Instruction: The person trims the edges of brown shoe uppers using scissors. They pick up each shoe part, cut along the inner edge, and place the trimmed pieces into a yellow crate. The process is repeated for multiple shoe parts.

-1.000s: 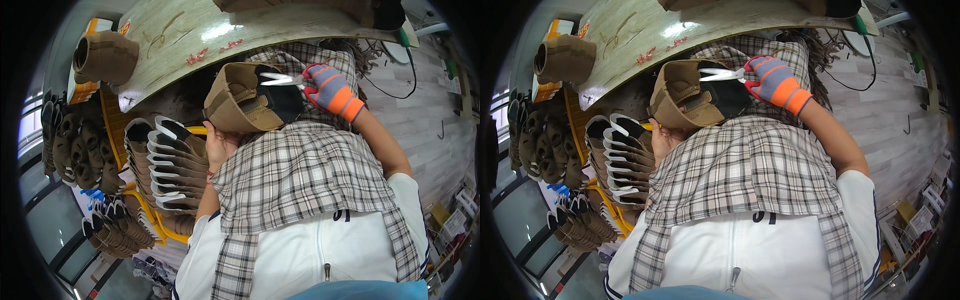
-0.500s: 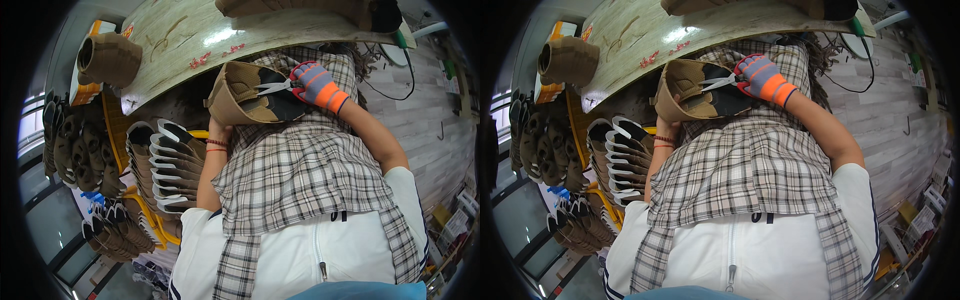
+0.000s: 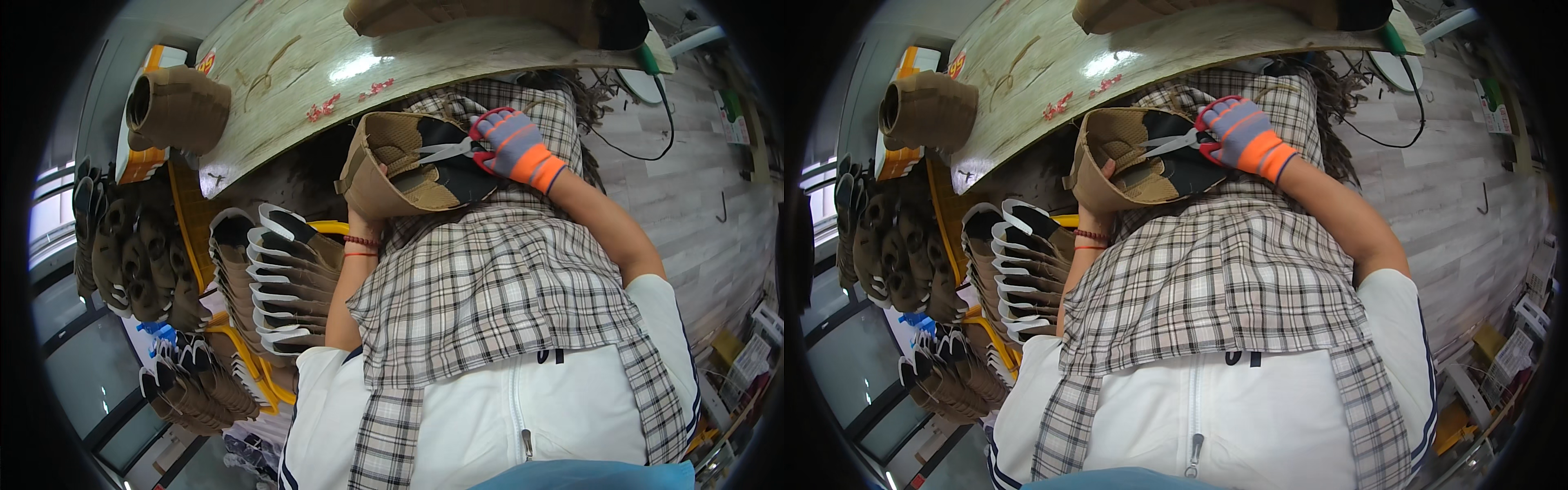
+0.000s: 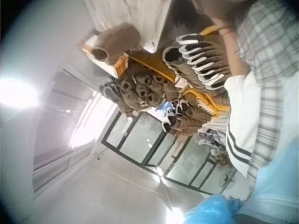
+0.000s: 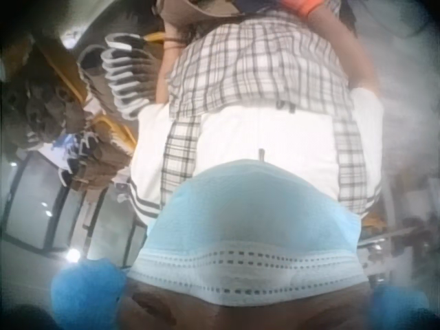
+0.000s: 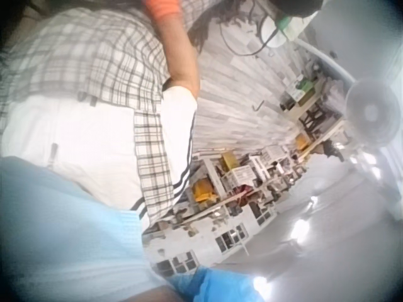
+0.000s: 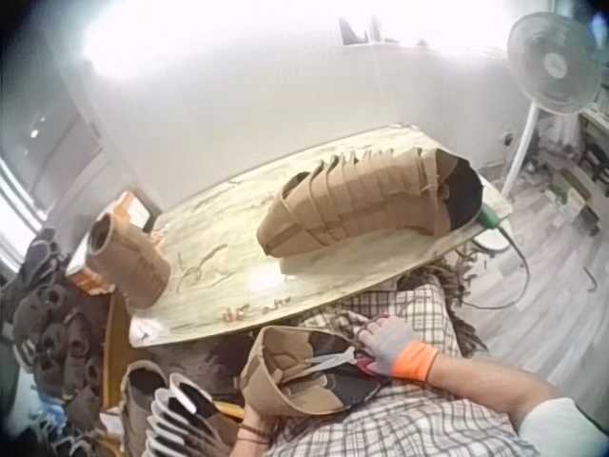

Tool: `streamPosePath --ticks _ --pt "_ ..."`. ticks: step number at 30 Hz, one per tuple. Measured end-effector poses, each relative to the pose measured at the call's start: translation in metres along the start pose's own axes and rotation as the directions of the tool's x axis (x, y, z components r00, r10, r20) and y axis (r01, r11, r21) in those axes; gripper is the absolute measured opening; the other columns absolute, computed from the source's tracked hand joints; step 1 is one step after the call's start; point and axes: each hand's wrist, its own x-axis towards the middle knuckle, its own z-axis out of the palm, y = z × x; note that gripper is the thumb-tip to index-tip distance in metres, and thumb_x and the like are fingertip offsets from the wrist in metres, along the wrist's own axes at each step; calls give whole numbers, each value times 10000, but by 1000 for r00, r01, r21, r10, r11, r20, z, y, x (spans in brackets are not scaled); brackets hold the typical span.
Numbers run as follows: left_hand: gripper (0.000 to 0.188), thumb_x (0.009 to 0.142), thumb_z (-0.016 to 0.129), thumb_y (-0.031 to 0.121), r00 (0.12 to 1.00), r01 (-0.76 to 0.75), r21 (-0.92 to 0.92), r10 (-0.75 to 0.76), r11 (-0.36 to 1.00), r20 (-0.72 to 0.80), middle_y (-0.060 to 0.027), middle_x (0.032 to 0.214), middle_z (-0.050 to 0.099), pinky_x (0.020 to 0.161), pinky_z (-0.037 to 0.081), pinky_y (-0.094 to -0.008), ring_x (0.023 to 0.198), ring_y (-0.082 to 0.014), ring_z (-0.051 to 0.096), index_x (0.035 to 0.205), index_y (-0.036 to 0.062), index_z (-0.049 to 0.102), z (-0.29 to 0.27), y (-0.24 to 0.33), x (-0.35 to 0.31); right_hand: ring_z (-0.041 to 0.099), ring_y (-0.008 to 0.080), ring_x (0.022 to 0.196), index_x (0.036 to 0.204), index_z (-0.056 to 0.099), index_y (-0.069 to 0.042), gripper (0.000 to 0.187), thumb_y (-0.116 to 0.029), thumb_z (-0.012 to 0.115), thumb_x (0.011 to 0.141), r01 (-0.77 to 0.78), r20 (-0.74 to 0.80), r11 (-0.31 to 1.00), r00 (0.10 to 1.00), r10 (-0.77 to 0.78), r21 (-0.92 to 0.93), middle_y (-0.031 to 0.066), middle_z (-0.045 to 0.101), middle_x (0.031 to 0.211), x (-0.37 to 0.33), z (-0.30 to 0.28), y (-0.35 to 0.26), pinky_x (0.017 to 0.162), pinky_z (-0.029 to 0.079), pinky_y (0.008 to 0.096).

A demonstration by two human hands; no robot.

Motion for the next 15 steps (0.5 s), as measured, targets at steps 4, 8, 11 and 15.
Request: streamPosePath --ticks 4,8,11,15 --pt "366 940 574 141 998 34 -33 -33 999 53 -48 1220 577 899 498 -325 1081 -171 564 1290 59 505 -29 -17 11 604 247 857 921 636 -141 363 -341 760 644 5 40 997 999 -2 -76 58 626 884 11 8 -8 736 457 375" --pt "363 939 577 144 993 114 -205 -103 972 65 -48 1217 578 896 499 -327 1078 -173 565 1286 59 509 -32 -21 8 611 256 815 931 635 -138 355 -328 749 653 -32 -3 995 999 32 -97 51 638 840 2 6 0 727 465 377" --pt "362 938 579 146 987 159 -303 -145 940 71 -48 1215 579 894 499 -329 1077 -175 566 1283 60 511 -31 -18 6 610 252 832 932 634 -153 338 -340 745 673 -57 -15 996 998 56 -62 59 644 861 -3 5 5 736 474 383" --pt "359 937 582 149 979 204 -399 -194 894 66 -48 1211 581 891 500 -331 1074 -178 568 1279 60 515 -28 -13 0 609 255 884 945 628 -156 310 -298 742 694 -45 26 999 999 45 12 59 645 901 8 -9 -12 779 472 375"
